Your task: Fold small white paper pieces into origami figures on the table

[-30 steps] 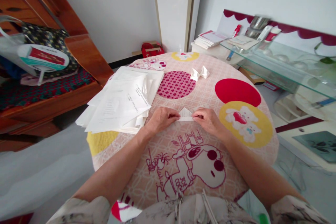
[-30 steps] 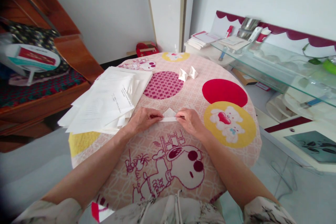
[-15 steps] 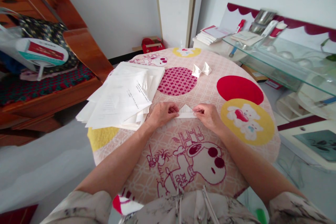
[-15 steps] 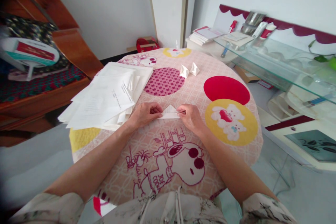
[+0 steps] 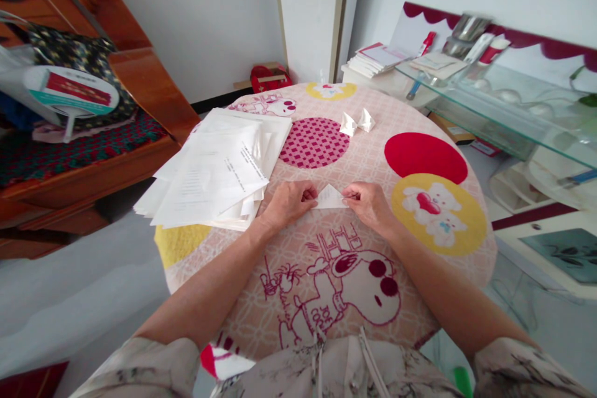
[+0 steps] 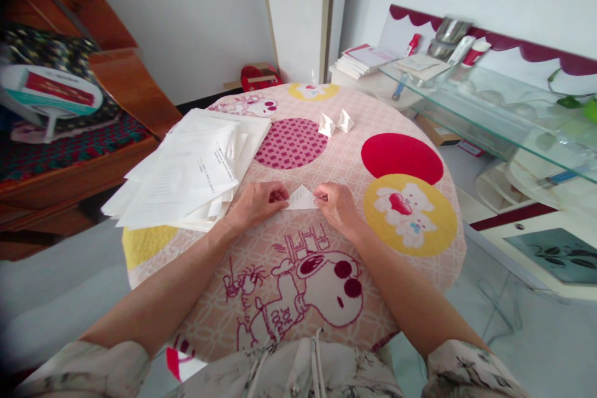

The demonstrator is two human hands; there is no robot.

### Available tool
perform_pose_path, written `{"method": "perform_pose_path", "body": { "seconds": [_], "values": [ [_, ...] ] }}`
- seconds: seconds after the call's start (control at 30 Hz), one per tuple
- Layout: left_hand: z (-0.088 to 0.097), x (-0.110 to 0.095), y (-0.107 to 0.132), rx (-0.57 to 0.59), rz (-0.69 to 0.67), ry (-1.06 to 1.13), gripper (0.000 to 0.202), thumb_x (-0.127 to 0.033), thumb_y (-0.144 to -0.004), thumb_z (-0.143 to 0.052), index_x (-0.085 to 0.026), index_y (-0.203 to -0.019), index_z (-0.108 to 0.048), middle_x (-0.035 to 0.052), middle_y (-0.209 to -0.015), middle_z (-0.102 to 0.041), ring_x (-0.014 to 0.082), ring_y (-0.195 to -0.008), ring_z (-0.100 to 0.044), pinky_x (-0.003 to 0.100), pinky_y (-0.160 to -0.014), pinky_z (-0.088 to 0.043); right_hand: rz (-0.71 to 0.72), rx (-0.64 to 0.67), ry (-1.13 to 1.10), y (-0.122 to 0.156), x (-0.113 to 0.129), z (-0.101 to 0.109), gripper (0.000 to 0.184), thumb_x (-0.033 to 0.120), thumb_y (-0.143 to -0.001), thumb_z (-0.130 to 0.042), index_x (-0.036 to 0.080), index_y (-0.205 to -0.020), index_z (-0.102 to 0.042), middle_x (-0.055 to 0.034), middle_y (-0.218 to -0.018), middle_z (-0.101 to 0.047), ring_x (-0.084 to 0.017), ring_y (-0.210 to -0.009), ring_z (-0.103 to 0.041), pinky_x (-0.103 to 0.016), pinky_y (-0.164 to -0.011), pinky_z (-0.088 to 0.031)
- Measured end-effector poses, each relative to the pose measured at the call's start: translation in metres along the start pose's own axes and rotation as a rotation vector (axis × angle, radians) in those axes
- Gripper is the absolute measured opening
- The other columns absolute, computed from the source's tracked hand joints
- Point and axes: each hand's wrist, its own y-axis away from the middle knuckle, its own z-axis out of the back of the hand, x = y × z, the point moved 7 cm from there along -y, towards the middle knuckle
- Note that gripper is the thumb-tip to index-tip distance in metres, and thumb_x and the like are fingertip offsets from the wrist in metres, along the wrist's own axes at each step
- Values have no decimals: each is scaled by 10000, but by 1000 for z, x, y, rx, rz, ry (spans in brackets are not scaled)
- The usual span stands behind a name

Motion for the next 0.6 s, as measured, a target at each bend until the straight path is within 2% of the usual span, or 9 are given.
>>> {"method": "perform_pose_path", "body": {
  "seconds": [0.6],
  "values": [
    [-2,-2,0,12,-24,-72,70,-140,-795,-671,-191,-839,-687,-8,-712,-726,135,-659,-663,228,-627,-459,-36,6,10,-1,-1,-1,138,82,-743,-659,190,-712,-740,-27,-705,-740,-192,-686,-676,-299,-649,-458]
  ]
}}
